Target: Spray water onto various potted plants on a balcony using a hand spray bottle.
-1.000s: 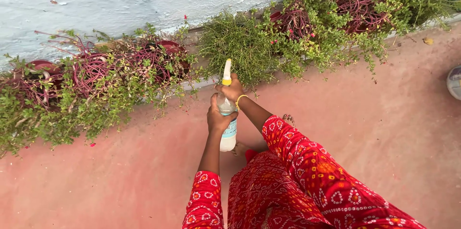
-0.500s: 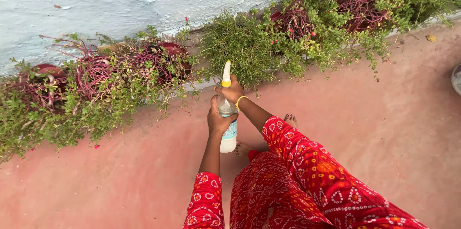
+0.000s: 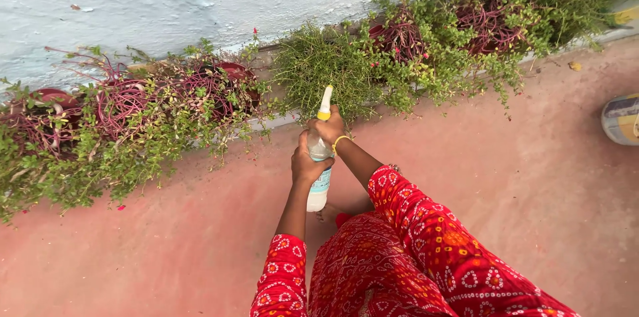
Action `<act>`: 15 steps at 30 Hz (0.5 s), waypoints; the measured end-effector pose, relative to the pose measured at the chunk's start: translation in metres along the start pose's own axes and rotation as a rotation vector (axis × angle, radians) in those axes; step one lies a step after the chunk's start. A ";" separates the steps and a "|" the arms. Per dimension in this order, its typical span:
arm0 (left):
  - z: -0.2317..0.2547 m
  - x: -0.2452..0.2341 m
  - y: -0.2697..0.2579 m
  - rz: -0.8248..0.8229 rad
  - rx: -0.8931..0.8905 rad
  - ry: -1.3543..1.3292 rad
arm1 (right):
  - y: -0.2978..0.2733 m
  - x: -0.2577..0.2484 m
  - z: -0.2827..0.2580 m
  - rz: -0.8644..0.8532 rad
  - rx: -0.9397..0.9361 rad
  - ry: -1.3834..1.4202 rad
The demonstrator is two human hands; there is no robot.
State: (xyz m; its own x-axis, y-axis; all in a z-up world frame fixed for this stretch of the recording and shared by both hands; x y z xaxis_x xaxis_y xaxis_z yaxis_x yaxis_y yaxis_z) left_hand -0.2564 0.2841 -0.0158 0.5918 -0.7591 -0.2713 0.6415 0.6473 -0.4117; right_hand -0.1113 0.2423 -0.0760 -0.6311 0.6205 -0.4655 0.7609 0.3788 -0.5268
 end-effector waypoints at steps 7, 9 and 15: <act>-0.011 0.004 0.010 0.015 0.017 0.016 | -0.001 -0.006 -0.005 -0.005 0.007 -0.004; -0.014 0.006 0.013 0.019 -0.005 0.073 | 0.004 -0.001 -0.001 -0.047 0.008 0.148; -0.013 0.018 0.017 0.022 -0.065 0.046 | 0.022 -0.008 0.014 -0.012 -0.022 0.138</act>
State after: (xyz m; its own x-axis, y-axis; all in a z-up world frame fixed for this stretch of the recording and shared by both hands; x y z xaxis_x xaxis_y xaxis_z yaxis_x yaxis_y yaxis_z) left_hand -0.2411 0.2804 -0.0386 0.5815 -0.7479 -0.3203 0.5947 0.6593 -0.4601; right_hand -0.0915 0.2365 -0.0941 -0.6149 0.7036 -0.3561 0.7573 0.4007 -0.5157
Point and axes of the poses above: each hand's wrist, its own y-axis towards the middle knuckle, its own x-axis out of the palm, z = x × y, the point moved 7 cm from there along y, towards the middle knuckle, and after that the axes turned 15 degrees about -y, right-handed, at the moved point
